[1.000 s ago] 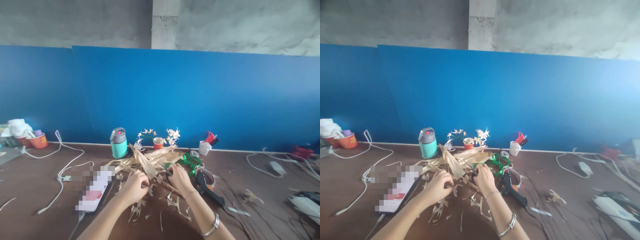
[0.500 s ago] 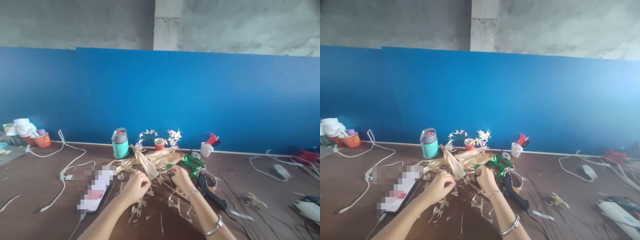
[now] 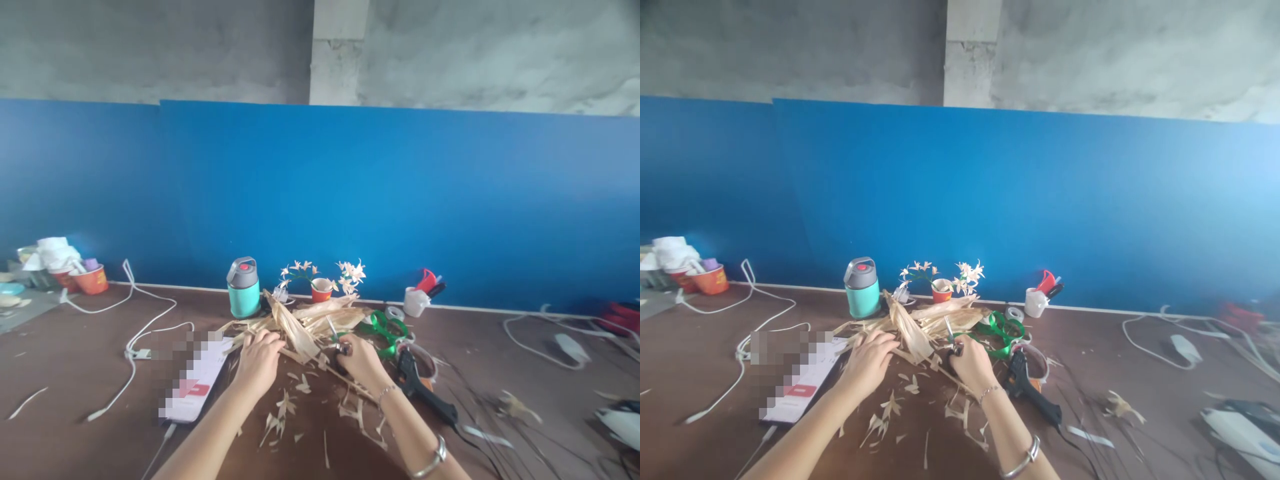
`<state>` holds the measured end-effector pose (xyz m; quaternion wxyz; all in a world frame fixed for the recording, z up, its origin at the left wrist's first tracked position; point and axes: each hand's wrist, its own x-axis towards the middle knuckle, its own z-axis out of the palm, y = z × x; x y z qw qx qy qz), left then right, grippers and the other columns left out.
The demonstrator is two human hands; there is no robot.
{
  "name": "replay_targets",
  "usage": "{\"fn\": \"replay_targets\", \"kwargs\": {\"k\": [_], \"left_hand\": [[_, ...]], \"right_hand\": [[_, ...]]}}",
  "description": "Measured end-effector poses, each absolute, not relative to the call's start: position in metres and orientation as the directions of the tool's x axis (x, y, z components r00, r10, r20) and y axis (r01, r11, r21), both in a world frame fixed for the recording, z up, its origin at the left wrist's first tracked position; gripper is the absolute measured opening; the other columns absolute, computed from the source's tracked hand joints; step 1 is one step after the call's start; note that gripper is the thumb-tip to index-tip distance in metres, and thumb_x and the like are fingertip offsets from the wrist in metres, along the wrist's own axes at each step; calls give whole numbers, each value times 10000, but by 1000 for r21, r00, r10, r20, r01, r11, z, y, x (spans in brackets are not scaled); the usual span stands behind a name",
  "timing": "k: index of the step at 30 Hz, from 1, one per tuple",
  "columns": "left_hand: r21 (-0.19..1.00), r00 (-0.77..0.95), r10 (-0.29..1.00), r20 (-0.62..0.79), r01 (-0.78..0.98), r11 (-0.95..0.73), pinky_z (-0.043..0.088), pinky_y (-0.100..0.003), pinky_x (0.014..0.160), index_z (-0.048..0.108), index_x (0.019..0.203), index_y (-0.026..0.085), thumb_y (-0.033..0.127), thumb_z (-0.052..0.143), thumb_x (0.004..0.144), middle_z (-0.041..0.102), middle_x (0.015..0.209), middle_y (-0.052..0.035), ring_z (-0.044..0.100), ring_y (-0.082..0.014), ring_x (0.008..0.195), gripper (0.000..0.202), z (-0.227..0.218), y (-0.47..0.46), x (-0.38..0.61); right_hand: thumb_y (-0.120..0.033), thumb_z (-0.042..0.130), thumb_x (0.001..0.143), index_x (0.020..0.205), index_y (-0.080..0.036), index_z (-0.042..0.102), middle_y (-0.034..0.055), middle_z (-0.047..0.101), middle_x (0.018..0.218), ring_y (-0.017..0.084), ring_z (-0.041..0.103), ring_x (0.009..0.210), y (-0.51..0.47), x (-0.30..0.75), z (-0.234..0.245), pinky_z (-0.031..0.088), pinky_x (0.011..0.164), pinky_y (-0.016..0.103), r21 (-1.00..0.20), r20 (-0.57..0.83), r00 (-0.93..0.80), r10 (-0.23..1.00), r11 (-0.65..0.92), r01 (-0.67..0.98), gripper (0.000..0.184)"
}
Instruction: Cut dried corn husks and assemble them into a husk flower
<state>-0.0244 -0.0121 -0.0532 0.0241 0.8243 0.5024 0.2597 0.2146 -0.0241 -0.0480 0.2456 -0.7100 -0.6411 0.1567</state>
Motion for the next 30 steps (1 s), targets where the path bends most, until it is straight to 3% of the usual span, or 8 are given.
{"fn": "replay_targets", "kwargs": {"k": [4,7,10,13,17,19,23,30], "left_hand": [[249,369,829,421,832,-496,309,-431,833,675,777,219,71,461,755,669,912,-76,511,-276,989,261,-48,-15,-22],[284,338,807,484,812,-510,298,-425,843,672,775,239,138,460,802,677,837,-61,520,-262,933,236,-40,-16,-23],[363,263,782,565,772,-522,289,-420,881,679,803,257,203,484,816,699,854,-57,536,-258,929,203,-36,-15,-25],[530,101,793,601,693,-489,334,-412,873,685,752,250,273,550,781,713,818,-58,571,-260,877,140,-34,-12,-25],[821,-59,881,469,397,-411,438,-353,765,673,700,207,342,616,721,708,765,-61,614,-237,761,148,-27,-15,-19],[889,-91,910,405,272,-369,453,-334,748,668,712,187,366,633,705,702,758,-59,621,-231,758,182,-23,-19,-15],[930,-139,920,367,78,-359,460,-317,744,671,731,174,362,668,681,695,783,-56,618,-221,788,194,-20,-27,-9],[878,-88,981,170,-439,-192,457,-328,772,694,710,188,302,737,599,709,734,-18,624,-198,781,165,-22,-24,-4]], "right_hand": [[-145,530,688,942,-189,652,55,690,800,194,616,748,-28,208,-44,372,634,240,-525,148,148,978,-49,850,285],[-179,516,730,933,-191,653,40,685,750,180,611,693,-28,204,-41,390,637,242,-593,200,142,969,4,805,245],[-215,495,746,854,-173,665,41,676,710,177,596,645,-27,201,-40,408,616,250,-714,233,147,961,67,696,206],[-236,514,726,778,-152,669,46,672,700,180,580,644,-27,197,-39,418,612,259,-817,255,142,956,134,561,184],[-322,573,723,756,-137,675,24,637,627,157,545,584,-30,186,-35,401,547,247,-937,168,75,983,135,323,214],[-351,596,724,779,-138,681,21,637,644,147,538,581,-34,179,-33,401,539,241,-970,128,22,992,121,210,235],[-392,611,734,851,-146,683,32,654,703,151,548,623,-39,169,-32,424,585,252,-979,155,-53,986,161,126,282],[-435,571,773,909,-179,674,66,654,873,192,571,767,-48,164,-21,441,663,272,-906,347,16,938,331,265,307]]}}
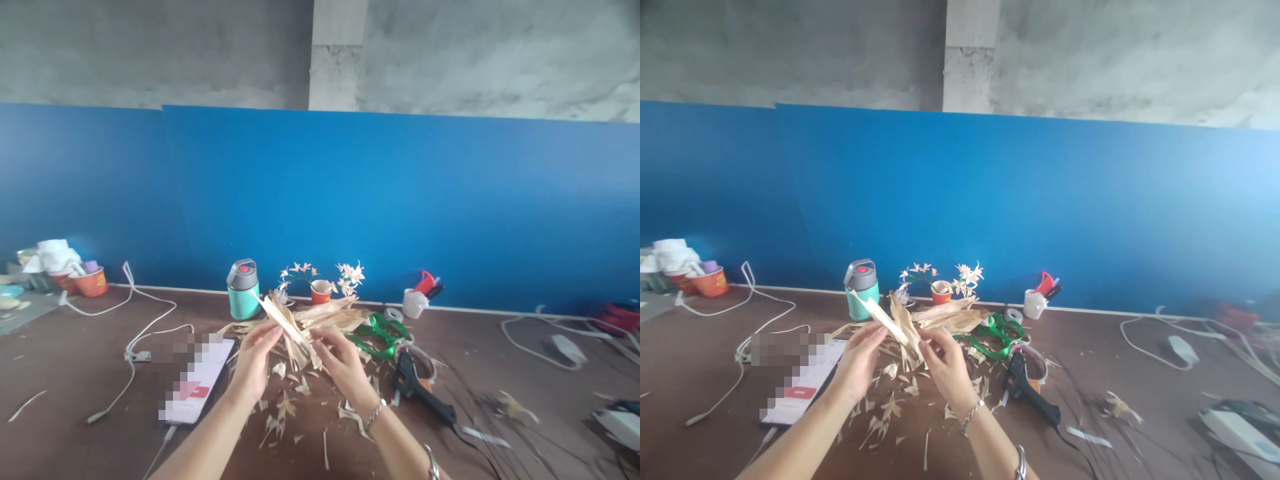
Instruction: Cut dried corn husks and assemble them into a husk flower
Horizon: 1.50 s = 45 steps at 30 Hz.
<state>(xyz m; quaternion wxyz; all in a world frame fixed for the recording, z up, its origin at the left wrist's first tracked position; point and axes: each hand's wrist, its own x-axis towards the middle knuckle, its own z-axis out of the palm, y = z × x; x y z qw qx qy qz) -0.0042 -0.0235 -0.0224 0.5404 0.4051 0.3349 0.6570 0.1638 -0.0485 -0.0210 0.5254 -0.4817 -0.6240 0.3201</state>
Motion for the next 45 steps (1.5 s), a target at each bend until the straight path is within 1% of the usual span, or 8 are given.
{"fn": "replay_targets", "kwargs": {"k": [3,8,13,19,26,32,39,45], "left_hand": [[844,54,992,113,-532,-67,460,-292,733,684,726,183,293,725,636,697,737,-14,620,-166,735,148,-22,-26,-2],[817,350,936,-46,-526,237,452,-258,580,630,707,160,265,727,660,665,666,-20,607,-147,613,150,-19,-37,6],[825,406,911,-67,-492,280,428,-235,516,605,693,152,274,724,668,648,651,-16,593,-132,565,172,-16,-43,10],[900,356,933,-46,-390,193,449,-247,549,605,659,142,289,755,620,636,622,-8,590,-133,564,213,-16,-44,11],[901,352,929,-110,-360,243,444,-254,576,626,649,134,291,776,572,644,613,-14,593,-146,581,230,-16,-46,14],[914,365,927,-89,-340,221,416,-249,570,605,588,129,266,778,562,596,546,9,556,-131,544,222,-19,-45,13],[947,403,914,-46,-272,168,415,-244,602,639,627,126,281,749,598,601,575,2,547,-131,587,192,-12,-49,13],[948,297,954,-41,-290,131,437,-244,602,632,661,149,316,728,622,607,587,16,561,-128,570,197,-11,-49,14]], "right_hand": [[-462,564,778,859,-173,677,52,651,817,182,564,759,-52,163,-14,433,666,259,-930,328,-15,944,326,169,321],[-484,634,707,632,-161,604,-23,545,558,102,475,528,-57,161,-6,372,523,216,-998,59,-159,985,53,-47,333],[-411,693,623,602,-164,551,-47,494,508,76,404,456,-58,161,-4,324,465,206,-991,9,-160,987,-13,-133,286],[-385,650,624,575,-156,543,-38,491,491,77,387,449,-56,162,-3,293,458,208,-999,27,-138,990,23,-31,257],[-358,611,659,577,-152,521,-54,440,469,57,321,424,-53,165,-9,230,422,194,-999,10,-156,988,16,43,238],[-242,570,652,589,-142,553,-30,513,519,76,412,474,-53,165,-7,296,448,190,-990,30,-139,990,48,129,119],[-219,532,654,617,-131,576,-24,525,521,77,418,463,-53,166,-7,311,441,188,-985,39,-129,991,60,161,105],[-172,514,633,584,-130,568,-18,529,535,91,448,497,-55,164,-7,348,469,193,-947,97,-165,981,142,289,84]]}}
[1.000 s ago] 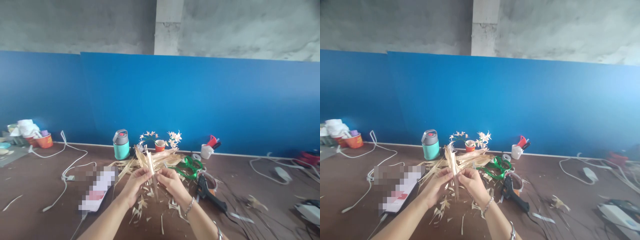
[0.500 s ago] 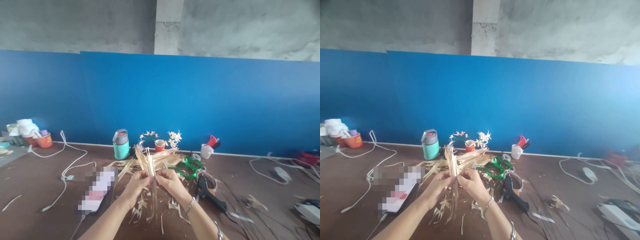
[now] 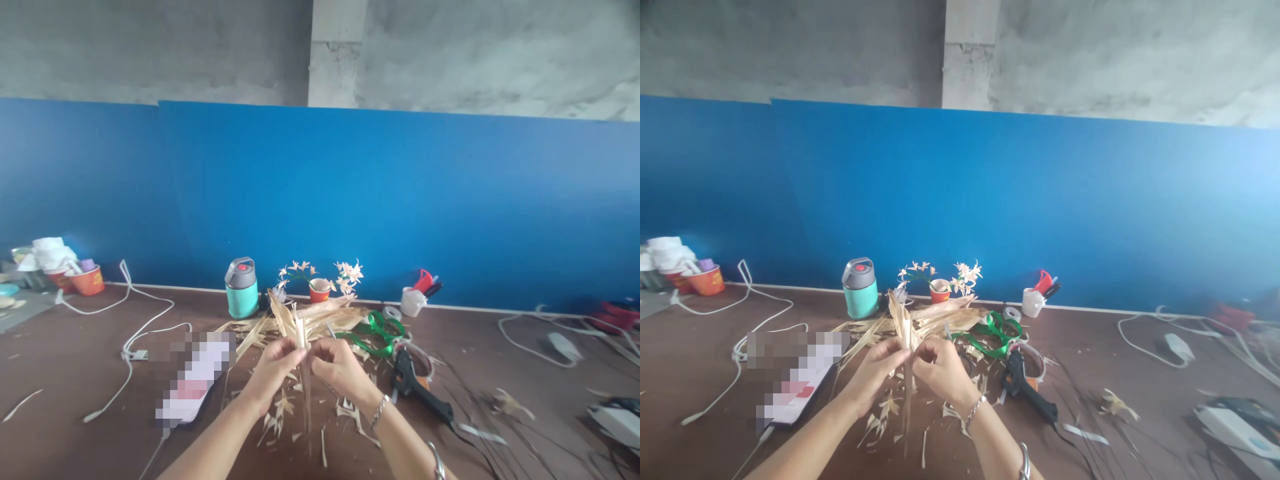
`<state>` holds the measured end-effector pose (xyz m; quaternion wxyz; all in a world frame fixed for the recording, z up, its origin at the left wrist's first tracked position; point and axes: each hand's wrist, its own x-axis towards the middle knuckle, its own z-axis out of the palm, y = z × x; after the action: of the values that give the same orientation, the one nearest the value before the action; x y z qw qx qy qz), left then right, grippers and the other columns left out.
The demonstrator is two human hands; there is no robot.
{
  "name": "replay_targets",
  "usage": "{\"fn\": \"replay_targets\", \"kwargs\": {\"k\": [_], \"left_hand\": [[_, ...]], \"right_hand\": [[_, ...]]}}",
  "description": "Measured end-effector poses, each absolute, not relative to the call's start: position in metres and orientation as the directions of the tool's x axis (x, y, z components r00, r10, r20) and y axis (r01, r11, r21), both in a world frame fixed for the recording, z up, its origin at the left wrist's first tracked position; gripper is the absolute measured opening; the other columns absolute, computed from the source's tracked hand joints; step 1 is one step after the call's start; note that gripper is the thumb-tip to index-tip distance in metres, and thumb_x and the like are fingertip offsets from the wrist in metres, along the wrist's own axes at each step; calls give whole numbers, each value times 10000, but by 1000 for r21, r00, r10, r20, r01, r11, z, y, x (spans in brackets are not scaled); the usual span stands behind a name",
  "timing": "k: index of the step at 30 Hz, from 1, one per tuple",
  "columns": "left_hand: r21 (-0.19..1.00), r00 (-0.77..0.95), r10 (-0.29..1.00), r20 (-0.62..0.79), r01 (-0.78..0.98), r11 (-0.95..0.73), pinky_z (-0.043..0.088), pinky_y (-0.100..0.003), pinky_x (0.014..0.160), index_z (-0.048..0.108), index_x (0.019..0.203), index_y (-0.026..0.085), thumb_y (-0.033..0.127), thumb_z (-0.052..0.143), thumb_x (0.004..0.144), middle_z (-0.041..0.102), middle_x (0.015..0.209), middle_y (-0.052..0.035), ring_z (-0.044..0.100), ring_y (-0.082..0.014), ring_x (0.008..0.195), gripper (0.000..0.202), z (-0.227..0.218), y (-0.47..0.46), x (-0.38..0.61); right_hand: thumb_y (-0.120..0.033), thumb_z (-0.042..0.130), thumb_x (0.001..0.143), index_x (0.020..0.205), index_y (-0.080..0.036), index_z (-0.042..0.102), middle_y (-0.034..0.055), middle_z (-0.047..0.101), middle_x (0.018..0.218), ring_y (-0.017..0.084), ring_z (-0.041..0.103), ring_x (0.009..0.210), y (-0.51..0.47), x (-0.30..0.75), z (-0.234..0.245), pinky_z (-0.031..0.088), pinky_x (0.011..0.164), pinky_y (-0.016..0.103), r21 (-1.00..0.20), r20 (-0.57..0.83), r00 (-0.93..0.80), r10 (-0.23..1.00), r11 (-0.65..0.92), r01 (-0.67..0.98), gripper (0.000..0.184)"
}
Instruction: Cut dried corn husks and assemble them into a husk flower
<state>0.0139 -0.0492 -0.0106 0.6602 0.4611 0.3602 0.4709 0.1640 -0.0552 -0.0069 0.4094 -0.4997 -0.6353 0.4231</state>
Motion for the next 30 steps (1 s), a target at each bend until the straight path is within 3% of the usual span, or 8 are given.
{"fn": "replay_targets", "kwargs": {"k": [5,11,20,30], "left_hand": [[958,305,949,-80,-241,159,455,-272,588,682,792,134,331,731,618,649,609,-17,584,-163,562,268,-11,-48,14],[979,367,930,-11,-185,84,449,-276,634,713,804,125,336,721,636,672,652,-37,597,-184,616,270,-13,-46,13],[992,332,941,63,-121,-24,430,-250,623,715,775,138,354,691,669,667,671,-27,573,-169,629,242,-18,-44,13],[981,224,955,196,-28,-194,411,-244,561,689,713,135,352,654,699,601,587,-16,538,-164,580,220,-22,-50,16]], "right_hand": [[-182,500,650,553,-144,527,-29,494,509,84,419,485,-56,162,-5,332,457,188,-928,140,-93,986,163,334,108],[-166,510,649,638,-131,613,-8,562,564,103,471,541,-57,163,-5,360,497,191,-886,191,-54,980,196,421,109],[-204,527,676,635,-130,607,-18,545,531,94,453,498,-56,166,-5,347,476,188,-885,187,-50,981,190,425,117],[-143,521,600,550,-174,543,-13,555,546,114,453,531,-53,162,-17,326,518,218,-777,342,109,933,216,591,63]]}}
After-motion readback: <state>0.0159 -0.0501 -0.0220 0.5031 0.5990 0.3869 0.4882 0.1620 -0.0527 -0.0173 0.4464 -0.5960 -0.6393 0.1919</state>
